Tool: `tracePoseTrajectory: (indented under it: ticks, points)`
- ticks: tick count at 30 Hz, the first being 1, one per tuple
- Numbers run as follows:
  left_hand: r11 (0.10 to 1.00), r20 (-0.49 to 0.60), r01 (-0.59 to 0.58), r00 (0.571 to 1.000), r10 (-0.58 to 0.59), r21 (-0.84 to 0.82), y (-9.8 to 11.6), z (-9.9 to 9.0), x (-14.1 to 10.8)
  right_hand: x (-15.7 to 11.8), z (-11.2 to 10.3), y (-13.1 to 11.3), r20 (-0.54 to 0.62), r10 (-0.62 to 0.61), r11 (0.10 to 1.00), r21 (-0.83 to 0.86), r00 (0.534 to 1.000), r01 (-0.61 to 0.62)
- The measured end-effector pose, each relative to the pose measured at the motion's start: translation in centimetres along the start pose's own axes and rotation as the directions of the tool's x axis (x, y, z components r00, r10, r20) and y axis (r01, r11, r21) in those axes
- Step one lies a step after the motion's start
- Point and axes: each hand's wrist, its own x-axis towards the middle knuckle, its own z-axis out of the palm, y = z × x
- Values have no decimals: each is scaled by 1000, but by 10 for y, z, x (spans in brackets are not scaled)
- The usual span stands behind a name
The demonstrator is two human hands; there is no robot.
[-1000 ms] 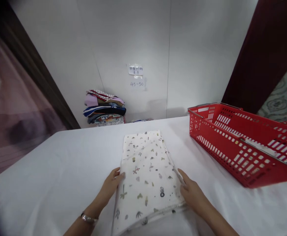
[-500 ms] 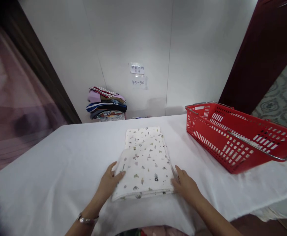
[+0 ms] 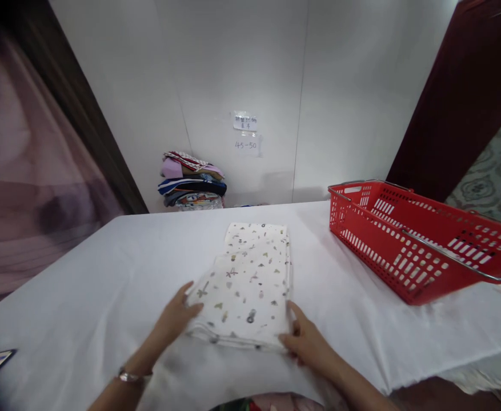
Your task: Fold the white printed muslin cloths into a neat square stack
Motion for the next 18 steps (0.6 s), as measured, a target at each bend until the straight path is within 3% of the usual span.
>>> tracePoseTrajectory:
  ticks: [3, 5, 7, 10, 13, 15, 18]
  points:
    - [984, -130, 55, 991, -33, 169, -13, -58, 33, 3, 17, -6, 150, -72, 993, 104, 986, 56]
    - [973, -164, 131, 981, -100, 189, -24, -88, 49, 20, 10, -15, 97, -148, 986, 84, 984, 140]
    - [969, -184, 201, 967, -174, 141, -33, -105, 54, 49, -9, -29, 0, -208, 978, 9, 978, 208]
    - [957, -152, 289, 945, -290, -29, -41, -110, 50, 108, -46, -56, -176, -315, 939, -199, 933, 280]
    - [910, -96, 385, 911, -402, -155, -44, -107, 45, 170, -70, -81, -255, -350, 845, -501, 902, 186]
    - [906, -91, 408, 904, -419, -115, -46, -105, 46, 207, -74, -95, -256, -329, 809, -572, 909, 132]
    - [943, -86, 326, 943, -321, 60, -50, -105, 51, 255, -67, -110, -223, -308, 786, -607, 925, 115]
